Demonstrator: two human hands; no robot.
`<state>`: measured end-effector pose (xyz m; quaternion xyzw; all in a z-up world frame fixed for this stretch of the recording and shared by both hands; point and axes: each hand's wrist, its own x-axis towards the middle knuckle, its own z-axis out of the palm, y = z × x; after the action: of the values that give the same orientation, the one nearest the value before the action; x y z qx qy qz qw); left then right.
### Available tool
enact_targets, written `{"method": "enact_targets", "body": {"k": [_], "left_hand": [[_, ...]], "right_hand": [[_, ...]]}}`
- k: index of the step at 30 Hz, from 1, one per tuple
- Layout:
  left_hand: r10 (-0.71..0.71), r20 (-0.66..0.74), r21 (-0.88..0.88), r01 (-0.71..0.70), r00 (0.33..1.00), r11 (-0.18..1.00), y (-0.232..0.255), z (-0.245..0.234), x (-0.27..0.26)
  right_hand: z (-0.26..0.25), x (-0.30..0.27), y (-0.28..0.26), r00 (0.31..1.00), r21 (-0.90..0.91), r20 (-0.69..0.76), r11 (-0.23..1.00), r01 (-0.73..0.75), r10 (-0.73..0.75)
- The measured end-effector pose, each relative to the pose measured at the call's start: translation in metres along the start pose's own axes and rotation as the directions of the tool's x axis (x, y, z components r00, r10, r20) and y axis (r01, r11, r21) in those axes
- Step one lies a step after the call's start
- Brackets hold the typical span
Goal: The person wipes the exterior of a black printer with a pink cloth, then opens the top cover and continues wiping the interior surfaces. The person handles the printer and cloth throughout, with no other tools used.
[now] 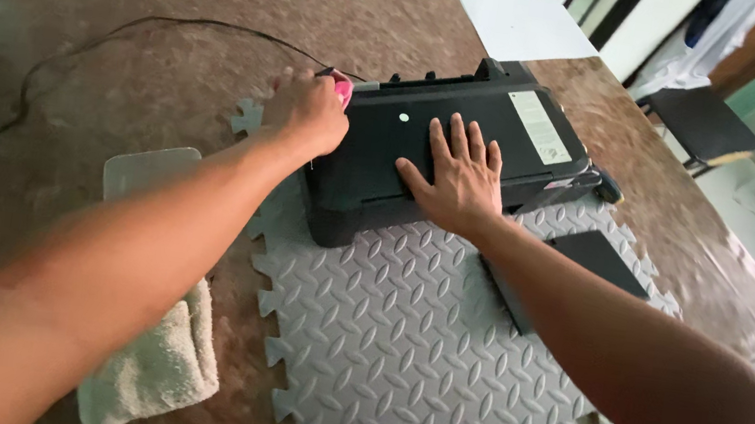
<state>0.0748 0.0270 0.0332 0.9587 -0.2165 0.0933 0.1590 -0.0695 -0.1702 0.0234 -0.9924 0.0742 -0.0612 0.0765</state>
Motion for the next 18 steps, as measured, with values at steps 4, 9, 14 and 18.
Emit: {"method": "enact_targets", "body": {"k": [4, 9, 14, 18], "left_hand": [[-0.215, 0.166, -0.055, 0.227, 0.962, 0.972, 0.009, -0.01, 0.005], [-0.235, 0.25, -0.063, 0.258, 0.939, 0.964, 0.013, -0.015, 0.005], [-0.142, -0.049, -0.171, 0.132, 0.989, 0.976, 0.013, 0.004, -0.009], [-0.007, -0.293, -0.154, -0.04, 0.956, 0.987, 0.016, 0.021, -0.027]], "right_hand": [[-0.001, 0.0, 0.0, 0.999, 0.028, 0.012, 0.999, 0.033, -0.033], [-0.001, -0.003, 0.002, 1.0, 0.047, -0.003, 0.998, 0.031, -0.031], [-0.003, -0.002, 0.003, 0.998, 0.04, 0.024, 0.998, 0.055, -0.056], [-0.002, -0.003, 0.005, 0.998, 0.081, -0.02, 0.995, 0.057, -0.055]]}}
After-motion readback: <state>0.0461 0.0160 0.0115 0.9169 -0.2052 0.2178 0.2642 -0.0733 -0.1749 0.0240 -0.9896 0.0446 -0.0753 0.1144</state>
